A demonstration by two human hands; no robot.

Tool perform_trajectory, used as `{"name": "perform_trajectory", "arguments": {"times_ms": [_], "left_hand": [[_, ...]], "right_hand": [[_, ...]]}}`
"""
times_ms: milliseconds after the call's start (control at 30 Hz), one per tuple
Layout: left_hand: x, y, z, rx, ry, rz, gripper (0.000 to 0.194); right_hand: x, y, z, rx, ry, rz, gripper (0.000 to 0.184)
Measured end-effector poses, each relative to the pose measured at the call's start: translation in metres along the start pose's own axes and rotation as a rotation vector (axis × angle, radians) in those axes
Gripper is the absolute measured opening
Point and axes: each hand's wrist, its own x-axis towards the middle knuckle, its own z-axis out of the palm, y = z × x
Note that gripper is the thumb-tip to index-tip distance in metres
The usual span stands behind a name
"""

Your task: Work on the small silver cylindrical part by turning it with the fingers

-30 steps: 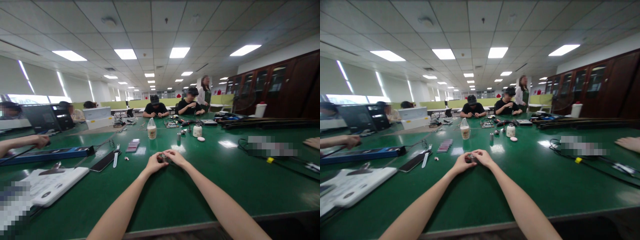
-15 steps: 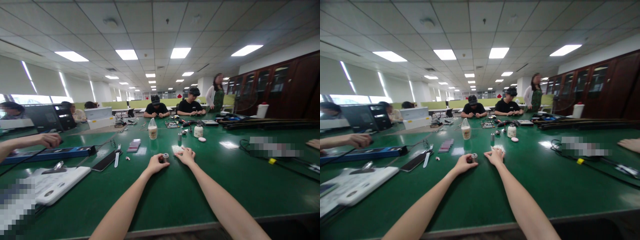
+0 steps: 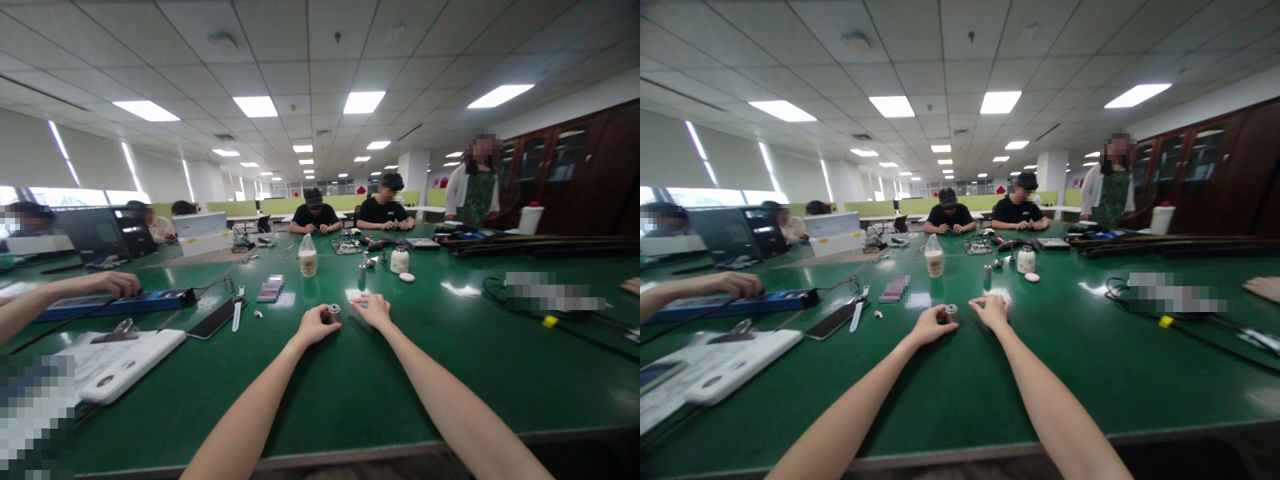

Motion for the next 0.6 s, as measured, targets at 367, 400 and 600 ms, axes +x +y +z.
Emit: {"name": "perform_trajectory", "arguments": {"times_ms": [367,400,600], "left_hand": [[0.000,0.001,-0.001,-0.010,-0.003,0.011,0.026],[0.000,0.001,-0.001,-0.010,-0.004,0.009,0.025],[0.000,0.002,-0.002,-0.005,-0.005,-0.011,0.025]], "right_hand": [[-0.007,-0.040,0.015,0.224,-0.116,-0.230,0.019],[-0.008,-0.040,0.016,0.230,-0.120,-0.225,0.019],[-0.009,-0.038,0.015,0.275,-0.173,-0.178,0.019]]}}
